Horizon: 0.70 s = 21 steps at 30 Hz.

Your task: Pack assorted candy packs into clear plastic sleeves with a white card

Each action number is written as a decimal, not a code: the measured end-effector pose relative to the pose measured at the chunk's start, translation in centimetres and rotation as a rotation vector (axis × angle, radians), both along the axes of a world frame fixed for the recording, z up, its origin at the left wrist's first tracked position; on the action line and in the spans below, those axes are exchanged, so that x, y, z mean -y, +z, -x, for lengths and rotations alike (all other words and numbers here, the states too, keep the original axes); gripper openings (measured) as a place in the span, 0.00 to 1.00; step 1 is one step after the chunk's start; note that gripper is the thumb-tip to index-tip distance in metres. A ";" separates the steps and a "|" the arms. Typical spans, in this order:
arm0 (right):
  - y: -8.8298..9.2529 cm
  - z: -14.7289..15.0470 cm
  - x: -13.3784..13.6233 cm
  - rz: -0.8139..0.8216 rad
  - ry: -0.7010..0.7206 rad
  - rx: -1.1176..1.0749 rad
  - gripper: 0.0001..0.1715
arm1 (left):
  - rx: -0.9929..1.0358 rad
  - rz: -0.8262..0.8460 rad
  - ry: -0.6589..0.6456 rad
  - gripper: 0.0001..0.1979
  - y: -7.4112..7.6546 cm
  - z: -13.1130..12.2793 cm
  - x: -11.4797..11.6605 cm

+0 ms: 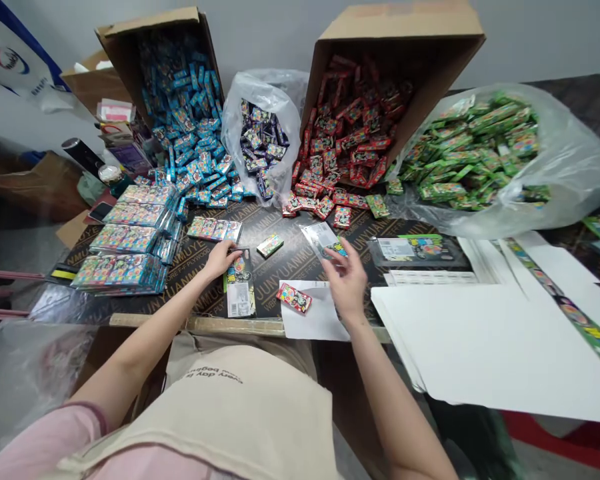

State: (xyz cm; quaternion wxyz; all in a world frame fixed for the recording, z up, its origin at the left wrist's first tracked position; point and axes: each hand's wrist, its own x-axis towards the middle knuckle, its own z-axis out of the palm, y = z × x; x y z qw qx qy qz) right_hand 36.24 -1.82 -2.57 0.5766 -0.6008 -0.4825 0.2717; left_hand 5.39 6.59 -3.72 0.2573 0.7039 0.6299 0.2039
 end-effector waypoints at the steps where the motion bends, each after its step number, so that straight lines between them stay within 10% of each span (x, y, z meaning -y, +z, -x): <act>1: 0.5 1.7 -0.8 0.008 0.075 -0.003 0.39 | 0.037 -0.004 -0.027 0.08 0.4 0.0 0.1; 9: 2.0 12.1 -5.1 -0.036 0.433 -0.138 0.44 | 0.502 -0.063 -0.164 0.06 4.5 0.5 2.1; 21: 2.0 12.3 -2.3 -0.337 0.413 0.375 0.32 | 0.355 -0.281 -0.283 0.03 5.5 0.5 4.1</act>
